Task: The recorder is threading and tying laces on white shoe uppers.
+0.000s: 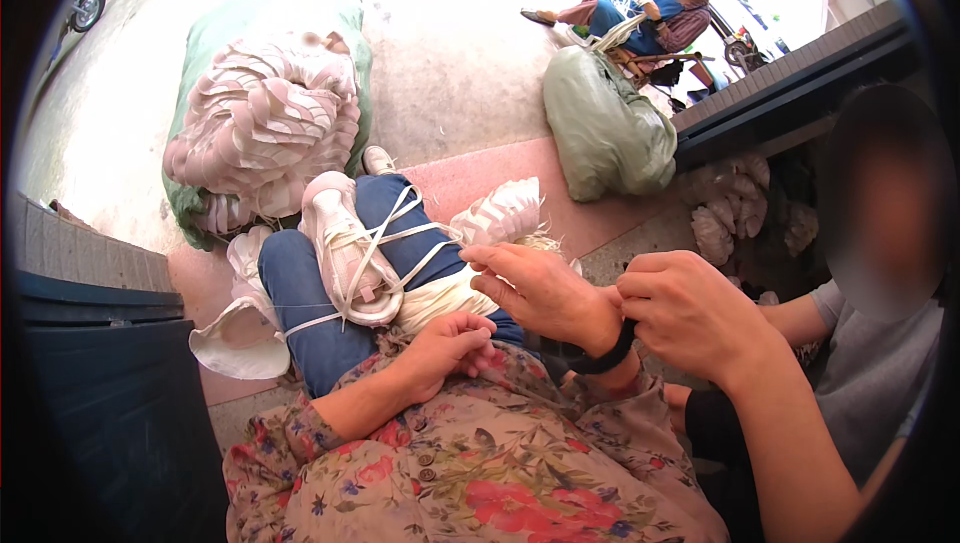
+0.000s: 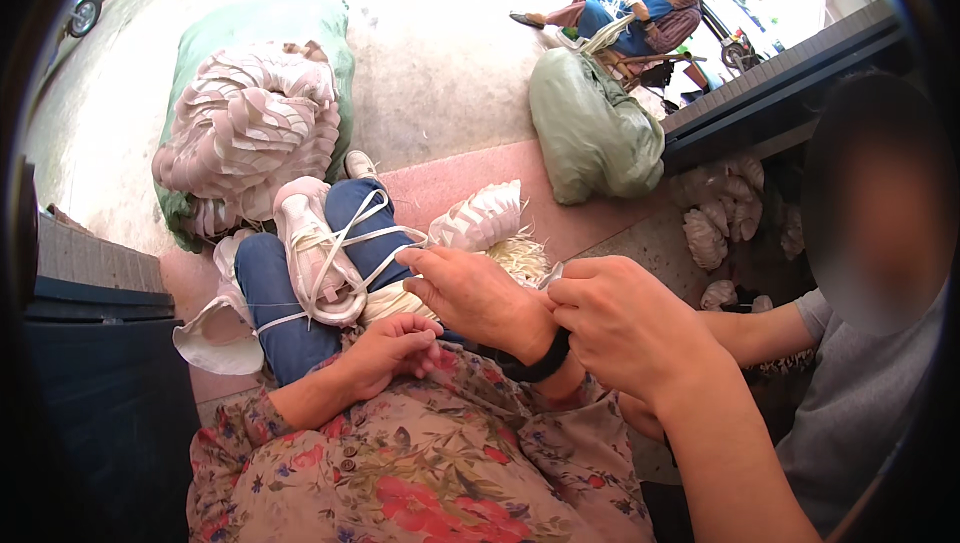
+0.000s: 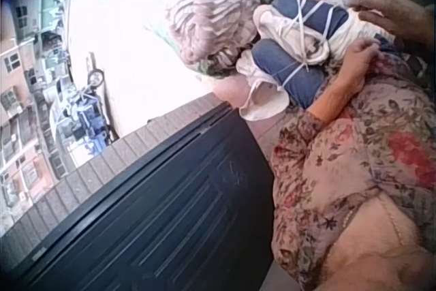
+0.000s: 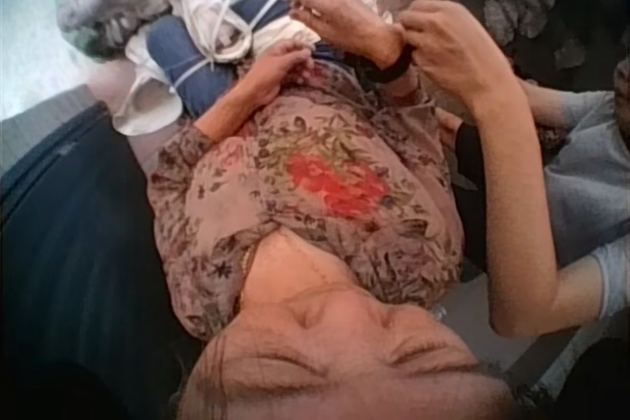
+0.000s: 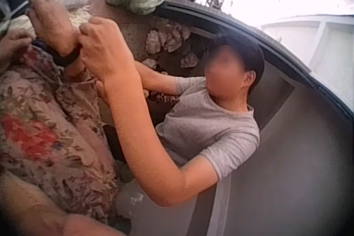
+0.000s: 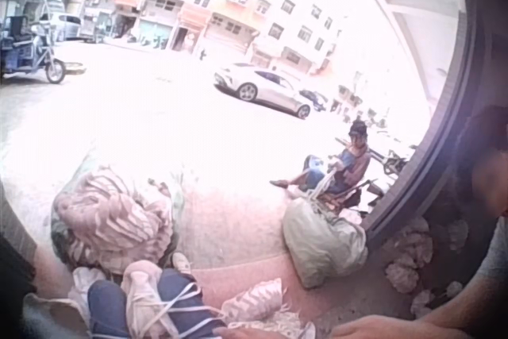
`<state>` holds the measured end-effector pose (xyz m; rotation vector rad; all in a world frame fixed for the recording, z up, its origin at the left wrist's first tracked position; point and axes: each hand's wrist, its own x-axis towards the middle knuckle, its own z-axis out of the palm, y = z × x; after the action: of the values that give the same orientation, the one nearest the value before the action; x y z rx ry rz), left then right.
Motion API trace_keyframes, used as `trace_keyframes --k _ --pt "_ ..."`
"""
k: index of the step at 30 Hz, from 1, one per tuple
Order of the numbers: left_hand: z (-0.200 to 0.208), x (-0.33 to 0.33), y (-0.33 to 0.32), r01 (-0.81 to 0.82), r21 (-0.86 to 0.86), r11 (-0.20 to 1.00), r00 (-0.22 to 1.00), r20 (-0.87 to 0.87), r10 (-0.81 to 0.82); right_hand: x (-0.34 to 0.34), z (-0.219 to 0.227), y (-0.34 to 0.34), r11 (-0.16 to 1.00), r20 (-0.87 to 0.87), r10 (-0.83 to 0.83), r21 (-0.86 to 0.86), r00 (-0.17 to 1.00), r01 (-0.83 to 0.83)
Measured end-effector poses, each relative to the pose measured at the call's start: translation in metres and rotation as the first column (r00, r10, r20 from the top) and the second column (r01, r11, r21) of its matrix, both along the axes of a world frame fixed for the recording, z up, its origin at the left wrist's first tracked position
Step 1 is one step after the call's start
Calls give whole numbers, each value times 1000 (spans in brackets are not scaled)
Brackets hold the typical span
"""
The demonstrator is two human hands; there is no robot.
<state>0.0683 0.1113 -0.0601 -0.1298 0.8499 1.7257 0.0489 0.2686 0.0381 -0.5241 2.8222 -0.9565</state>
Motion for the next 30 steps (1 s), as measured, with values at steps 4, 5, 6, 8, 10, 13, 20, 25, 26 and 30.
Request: trace_keyframes --k 4,5,6,8,10,13,20,25,26,30 --pt "-2 0 1 20 4 1000 1000 -12 -20 0 -1 -1 1000 -37 2 -30 999 -4" --pt "-2 0 1 11 0 1000 1000 1 -11 -1 0 -2 1000 -36 4 -30 999 -5" --pt "-3 0 1 10 0 1000 1000 2 -10 -1 3 -2 999 -15 6 -40 1000 -7" --pt "-4 0 0 -14 0 1000 999 41 14 -1 4 -3 999 9 10 -50 1000 -10" --pt "-3 0 0 -19 5 1000 999 50 19 -1 1 -3 997 -12 4 -76 1000 -5" --pt "-3 0 -1 -21 19 1000 998 60 19 -1 -1 -2 985 34 8 -171 999 -2" --pt "-6 -2 -1 -25 29 999 996 91 23 7 -12 5 932 273 -40 -336 961 134" --pt "-5 -1 -3 -46 29 999 994 98 43 7 -21 6 784 428 -44 -545 903 297" --pt "-6 -1 -4 -55 25 998 994 96 52 5 -22 4 786 429 -35 -546 902 291" --pt "-6 -1 -3 -55 37 998 993 105 51 5 -20 6 809 426 -44 -516 903 283"
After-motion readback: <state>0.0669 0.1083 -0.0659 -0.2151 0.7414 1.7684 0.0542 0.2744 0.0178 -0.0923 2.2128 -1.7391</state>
